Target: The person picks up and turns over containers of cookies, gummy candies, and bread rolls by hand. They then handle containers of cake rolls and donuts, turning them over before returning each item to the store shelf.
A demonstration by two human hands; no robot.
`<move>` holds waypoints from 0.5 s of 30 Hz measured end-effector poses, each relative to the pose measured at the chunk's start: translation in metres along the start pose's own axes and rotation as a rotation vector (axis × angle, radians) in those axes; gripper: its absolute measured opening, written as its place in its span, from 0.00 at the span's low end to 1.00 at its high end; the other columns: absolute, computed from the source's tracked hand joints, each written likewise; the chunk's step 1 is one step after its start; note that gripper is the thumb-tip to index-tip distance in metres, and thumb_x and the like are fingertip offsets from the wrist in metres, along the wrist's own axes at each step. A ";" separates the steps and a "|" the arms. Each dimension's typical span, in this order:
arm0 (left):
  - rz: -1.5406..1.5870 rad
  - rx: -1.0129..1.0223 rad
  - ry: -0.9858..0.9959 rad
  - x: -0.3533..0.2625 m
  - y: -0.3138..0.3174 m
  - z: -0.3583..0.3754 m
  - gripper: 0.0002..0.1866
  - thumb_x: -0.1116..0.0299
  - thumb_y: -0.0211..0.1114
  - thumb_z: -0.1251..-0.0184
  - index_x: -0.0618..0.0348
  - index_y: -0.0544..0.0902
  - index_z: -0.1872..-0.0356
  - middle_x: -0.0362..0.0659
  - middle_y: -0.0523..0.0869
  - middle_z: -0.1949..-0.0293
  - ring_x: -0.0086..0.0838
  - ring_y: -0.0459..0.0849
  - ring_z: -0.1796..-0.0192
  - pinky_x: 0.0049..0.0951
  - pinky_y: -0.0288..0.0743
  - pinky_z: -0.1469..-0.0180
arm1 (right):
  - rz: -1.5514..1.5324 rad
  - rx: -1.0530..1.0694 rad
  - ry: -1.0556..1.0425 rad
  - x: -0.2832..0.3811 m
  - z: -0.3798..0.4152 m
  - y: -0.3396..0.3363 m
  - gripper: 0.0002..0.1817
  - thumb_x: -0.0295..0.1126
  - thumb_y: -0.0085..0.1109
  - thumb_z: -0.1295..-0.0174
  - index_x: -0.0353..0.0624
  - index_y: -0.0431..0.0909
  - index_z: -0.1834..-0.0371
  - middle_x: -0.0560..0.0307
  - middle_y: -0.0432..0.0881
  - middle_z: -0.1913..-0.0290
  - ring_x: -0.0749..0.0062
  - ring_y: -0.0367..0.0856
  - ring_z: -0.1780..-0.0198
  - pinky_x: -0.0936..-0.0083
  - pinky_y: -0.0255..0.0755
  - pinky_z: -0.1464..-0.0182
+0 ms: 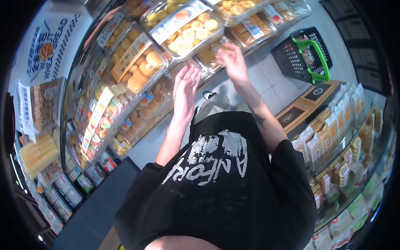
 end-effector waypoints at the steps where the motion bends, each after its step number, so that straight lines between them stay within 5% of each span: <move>1: -0.123 0.000 0.013 0.015 -0.005 0.000 0.19 0.73 0.48 0.39 0.66 0.64 0.45 0.50 0.68 0.47 0.33 0.70 0.44 0.31 0.65 0.42 | 0.027 0.097 -0.004 -0.008 0.015 -0.012 0.18 0.28 0.49 0.40 0.37 0.62 0.47 0.54 0.74 0.58 0.73 0.75 0.56 0.78 0.70 0.53; 4: -0.456 0.109 -0.167 0.071 -0.019 0.001 0.15 0.71 0.48 0.37 0.65 0.68 0.51 0.47 0.74 0.54 0.30 0.75 0.51 0.28 0.68 0.47 | 0.213 0.285 0.037 -0.056 0.063 -0.066 0.15 0.30 0.52 0.42 0.38 0.66 0.52 0.55 0.75 0.60 0.72 0.76 0.58 0.79 0.70 0.57; 8: -1.247 0.410 -0.197 0.171 -0.053 -0.001 0.13 0.66 0.51 0.38 0.63 0.73 0.56 0.46 0.80 0.63 0.29 0.79 0.59 0.27 0.71 0.53 | 0.867 0.109 0.027 -0.051 0.158 -0.137 0.18 0.36 0.53 0.45 0.38 0.67 0.53 0.43 0.73 0.56 0.53 0.74 0.54 0.67 0.68 0.51; 12: -1.546 0.638 -0.324 0.264 -0.077 0.012 0.15 0.62 0.54 0.42 0.63 0.78 0.60 0.46 0.82 0.67 0.27 0.79 0.62 0.27 0.71 0.57 | 0.901 -0.010 0.242 -0.085 0.229 -0.209 0.20 0.37 0.50 0.42 0.38 0.65 0.49 0.43 0.70 0.51 0.53 0.71 0.49 0.65 0.65 0.47; 15: -1.356 0.572 -0.749 0.339 -0.114 -0.020 0.14 0.62 0.54 0.43 0.62 0.80 0.66 0.45 0.81 0.70 0.29 0.78 0.66 0.26 0.70 0.61 | 0.887 -0.210 0.136 -0.073 0.270 -0.251 0.21 0.38 0.50 0.41 0.39 0.65 0.48 0.43 0.69 0.49 0.53 0.71 0.49 0.65 0.65 0.46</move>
Point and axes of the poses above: each hand's wrist, its own z-axis away from the middle knuckle, its own y-axis out of the palm, x = y × z, the point moved 5 cm from there along -z, towards the middle knuckle
